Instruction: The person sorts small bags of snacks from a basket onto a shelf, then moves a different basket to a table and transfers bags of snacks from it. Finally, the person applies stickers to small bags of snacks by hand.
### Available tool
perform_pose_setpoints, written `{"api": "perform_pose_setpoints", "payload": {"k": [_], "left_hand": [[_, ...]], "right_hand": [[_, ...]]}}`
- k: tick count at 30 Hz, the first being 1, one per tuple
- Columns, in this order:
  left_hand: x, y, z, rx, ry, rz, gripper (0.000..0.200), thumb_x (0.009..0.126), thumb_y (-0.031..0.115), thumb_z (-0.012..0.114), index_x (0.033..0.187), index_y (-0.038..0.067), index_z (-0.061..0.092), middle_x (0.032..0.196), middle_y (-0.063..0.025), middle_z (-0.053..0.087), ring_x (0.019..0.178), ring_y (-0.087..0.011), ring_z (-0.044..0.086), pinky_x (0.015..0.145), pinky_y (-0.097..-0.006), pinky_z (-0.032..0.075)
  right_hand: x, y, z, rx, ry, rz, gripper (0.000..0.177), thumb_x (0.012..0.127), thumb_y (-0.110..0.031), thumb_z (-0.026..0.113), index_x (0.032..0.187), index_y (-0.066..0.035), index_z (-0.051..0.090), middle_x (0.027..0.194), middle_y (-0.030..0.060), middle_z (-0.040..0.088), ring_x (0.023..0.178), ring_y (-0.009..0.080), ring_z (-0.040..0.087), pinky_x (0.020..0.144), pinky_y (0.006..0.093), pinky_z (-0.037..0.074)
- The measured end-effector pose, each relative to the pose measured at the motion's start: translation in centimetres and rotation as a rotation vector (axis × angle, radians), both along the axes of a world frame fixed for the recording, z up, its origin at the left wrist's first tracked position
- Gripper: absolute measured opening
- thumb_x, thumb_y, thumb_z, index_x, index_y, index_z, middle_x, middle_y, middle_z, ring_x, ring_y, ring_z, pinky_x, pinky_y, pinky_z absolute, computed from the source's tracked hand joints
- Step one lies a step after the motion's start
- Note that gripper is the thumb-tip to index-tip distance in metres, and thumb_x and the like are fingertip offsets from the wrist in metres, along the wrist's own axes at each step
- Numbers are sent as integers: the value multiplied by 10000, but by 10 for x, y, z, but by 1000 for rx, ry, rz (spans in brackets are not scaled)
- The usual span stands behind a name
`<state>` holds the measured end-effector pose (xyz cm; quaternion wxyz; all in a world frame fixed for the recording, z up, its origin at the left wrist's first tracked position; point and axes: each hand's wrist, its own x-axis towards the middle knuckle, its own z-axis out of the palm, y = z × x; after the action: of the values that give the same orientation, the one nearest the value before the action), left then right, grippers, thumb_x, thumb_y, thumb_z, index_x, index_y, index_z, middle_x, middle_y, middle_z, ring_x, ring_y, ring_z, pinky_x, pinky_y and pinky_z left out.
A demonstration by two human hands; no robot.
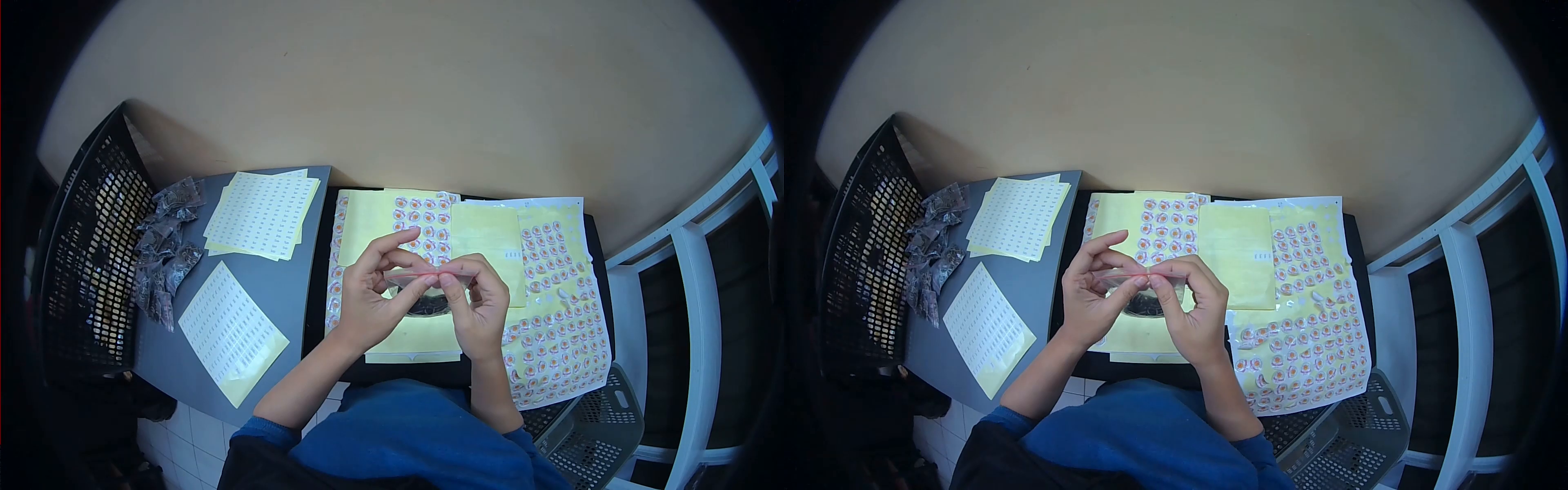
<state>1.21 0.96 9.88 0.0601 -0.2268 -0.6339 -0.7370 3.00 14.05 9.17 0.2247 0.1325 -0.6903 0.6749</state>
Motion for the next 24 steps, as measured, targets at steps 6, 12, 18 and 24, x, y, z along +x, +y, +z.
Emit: {"api": "perform_pose_setpoints", "payload": {"k": [6,12,18,24], "left_hand": [[0,-1,-1,-28,49,32,482,708,-43,601,1138,-14,385,794,-92,571,792,-121,564,712,-230,472],[2,1,1,-25,54,64,443,719,-41,578,1127,-4,408,772,-75,582,767,-97,567,689,-209,454],[4,1,2,-19,16,67,412,730,-36,568,1111,-6,413,775,-69,574,750,-87,556,668,-205,448],[1,0,1,-8,-16,88,356,743,-18,562,1064,-8,407,778,-70,570,768,-94,549,700,-222,436]], "right_hand": [[0,-3,1,9,0,-9,49,750,-24,565,774,16,551,729,79,547,675,124,518,626,231,412],[-1,-6,-1,27,44,-36,50,750,-26,565,771,17,551,730,82,551,669,130,522,625,237,415],[-2,-8,-1,94,75,-93,53,746,-25,569,769,17,546,723,86,553,674,149,538,637,242,420],[-2,-8,0,89,47,-97,62,754,-33,565,793,6,594,753,96,596,694,161,553,654,257,422]]}}
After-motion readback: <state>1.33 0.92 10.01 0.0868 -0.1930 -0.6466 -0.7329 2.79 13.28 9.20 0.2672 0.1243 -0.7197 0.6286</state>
